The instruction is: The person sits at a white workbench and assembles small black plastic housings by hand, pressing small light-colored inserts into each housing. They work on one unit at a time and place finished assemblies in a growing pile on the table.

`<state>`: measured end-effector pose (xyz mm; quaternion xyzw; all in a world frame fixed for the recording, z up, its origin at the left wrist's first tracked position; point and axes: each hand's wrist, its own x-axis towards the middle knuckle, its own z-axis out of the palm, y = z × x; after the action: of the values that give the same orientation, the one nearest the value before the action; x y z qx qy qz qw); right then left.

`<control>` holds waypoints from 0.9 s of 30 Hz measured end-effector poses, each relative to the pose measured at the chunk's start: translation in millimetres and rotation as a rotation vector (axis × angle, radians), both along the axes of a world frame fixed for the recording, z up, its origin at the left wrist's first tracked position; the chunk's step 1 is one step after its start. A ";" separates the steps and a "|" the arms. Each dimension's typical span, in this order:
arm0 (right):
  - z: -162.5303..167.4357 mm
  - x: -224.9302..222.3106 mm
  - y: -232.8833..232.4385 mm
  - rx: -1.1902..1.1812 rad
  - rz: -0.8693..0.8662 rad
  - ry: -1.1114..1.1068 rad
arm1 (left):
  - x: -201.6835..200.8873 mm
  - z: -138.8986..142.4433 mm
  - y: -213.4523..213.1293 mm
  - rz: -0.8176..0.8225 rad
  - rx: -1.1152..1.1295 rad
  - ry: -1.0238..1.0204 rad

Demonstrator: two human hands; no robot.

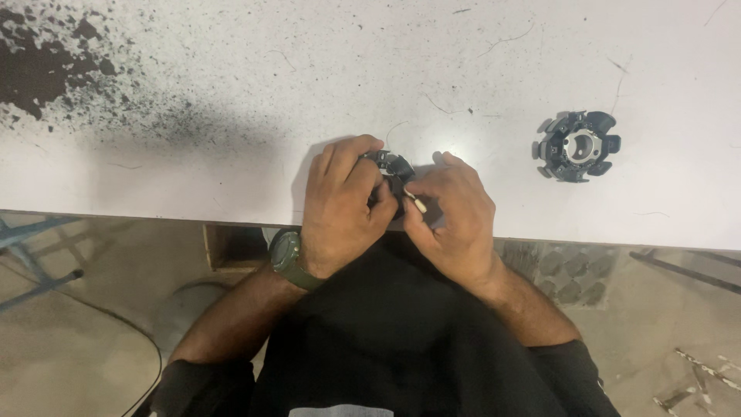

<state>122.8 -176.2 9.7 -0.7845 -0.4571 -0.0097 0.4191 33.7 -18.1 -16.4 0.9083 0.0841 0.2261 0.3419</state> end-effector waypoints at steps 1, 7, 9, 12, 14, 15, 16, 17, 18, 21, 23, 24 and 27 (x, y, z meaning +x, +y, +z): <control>-1.4 1.6 0.0 0.023 0.009 -0.003 | 1.0 -1.6 -1.3 0.017 0.005 -0.016; -7.2 4.6 -0.3 -0.020 0.021 -0.134 | 2.8 -9.2 -4.2 0.027 -0.003 -0.048; -8.5 4.3 0.3 -0.025 0.019 -0.153 | 3.5 -11.4 -4.5 0.025 0.011 -0.047; -7.7 4.1 0.2 -0.032 0.018 -0.169 | 4.4 -11.2 -6.6 0.040 0.026 -0.067; -5.7 3.0 0.8 -0.058 0.012 -0.158 | 4.4 -7.3 -5.0 0.020 0.009 -0.069; -3.9 2.2 0.6 -0.072 0.016 -0.150 | 3.6 -3.8 -3.0 0.003 -0.001 -0.067; -2.3 0.7 -0.2 -0.086 0.019 -0.143 | 2.0 0.2 -1.7 -0.016 -0.012 -0.066; -0.6 -0.1 -0.5 -0.065 0.017 -0.146 | 0.3 4.9 1.0 0.003 -0.031 -0.080; 0.7 -1.6 -1.2 -0.042 0.013 -0.150 | -3.2 10.1 3.7 0.019 -0.049 -0.097; 1.2 -3.8 -2.7 0.019 -0.036 -0.123 | -9.1 22.7 17.2 -0.017 -0.041 -0.081; -1.2 -4.7 -2.9 0.038 -0.056 -0.088 | -9.2 27.8 21.5 -0.060 0.006 -0.021; -3.8 -4.6 -1.3 0.040 -0.059 -0.076 | -6.9 28.8 23.3 -0.083 0.042 0.016; -11.2 -3.7 4.7 0.024 -0.065 -0.056 | 2.2 30.1 22.7 -0.102 0.174 0.109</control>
<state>119.1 -171.5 -1.6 -0.7932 -0.4426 -0.0509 0.4150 35.9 4.6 13.7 0.9486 0.0363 0.1654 0.2675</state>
